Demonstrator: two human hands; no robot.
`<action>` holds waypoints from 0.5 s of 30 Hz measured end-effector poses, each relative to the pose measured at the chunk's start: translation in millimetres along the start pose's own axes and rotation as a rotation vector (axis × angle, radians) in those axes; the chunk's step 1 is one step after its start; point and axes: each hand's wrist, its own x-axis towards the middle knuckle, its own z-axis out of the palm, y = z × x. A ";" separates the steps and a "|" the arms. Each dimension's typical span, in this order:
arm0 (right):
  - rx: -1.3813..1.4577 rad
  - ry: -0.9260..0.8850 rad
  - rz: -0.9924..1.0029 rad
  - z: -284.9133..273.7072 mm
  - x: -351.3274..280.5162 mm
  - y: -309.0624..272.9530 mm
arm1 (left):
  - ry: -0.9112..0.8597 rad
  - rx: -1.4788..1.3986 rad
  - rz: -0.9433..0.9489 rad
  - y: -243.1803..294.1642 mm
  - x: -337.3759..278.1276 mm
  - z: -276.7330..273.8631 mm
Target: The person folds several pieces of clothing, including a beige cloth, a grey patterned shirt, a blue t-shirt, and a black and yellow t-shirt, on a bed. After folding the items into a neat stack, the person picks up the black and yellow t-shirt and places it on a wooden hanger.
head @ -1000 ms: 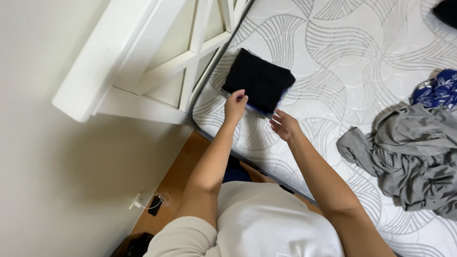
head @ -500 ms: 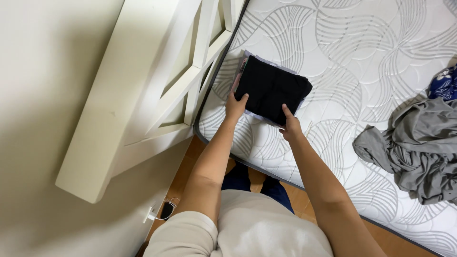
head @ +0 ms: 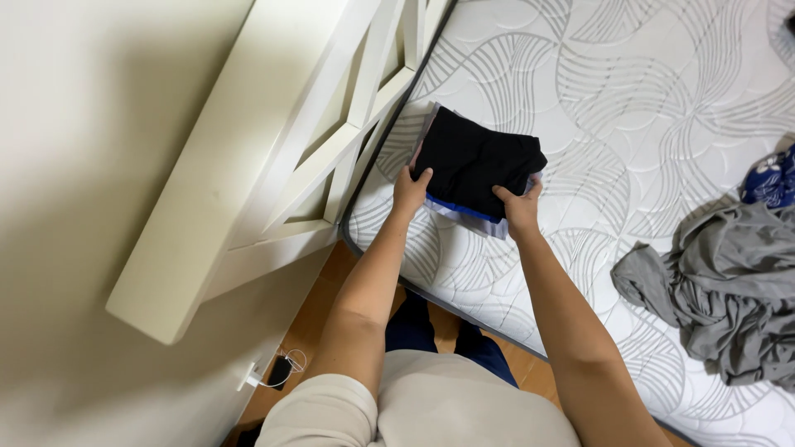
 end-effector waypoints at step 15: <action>-0.202 -0.790 -0.159 -52.3 -97.4 -137.0 | -0.300 -0.912 -0.132 -26.3 -194.6 -33.5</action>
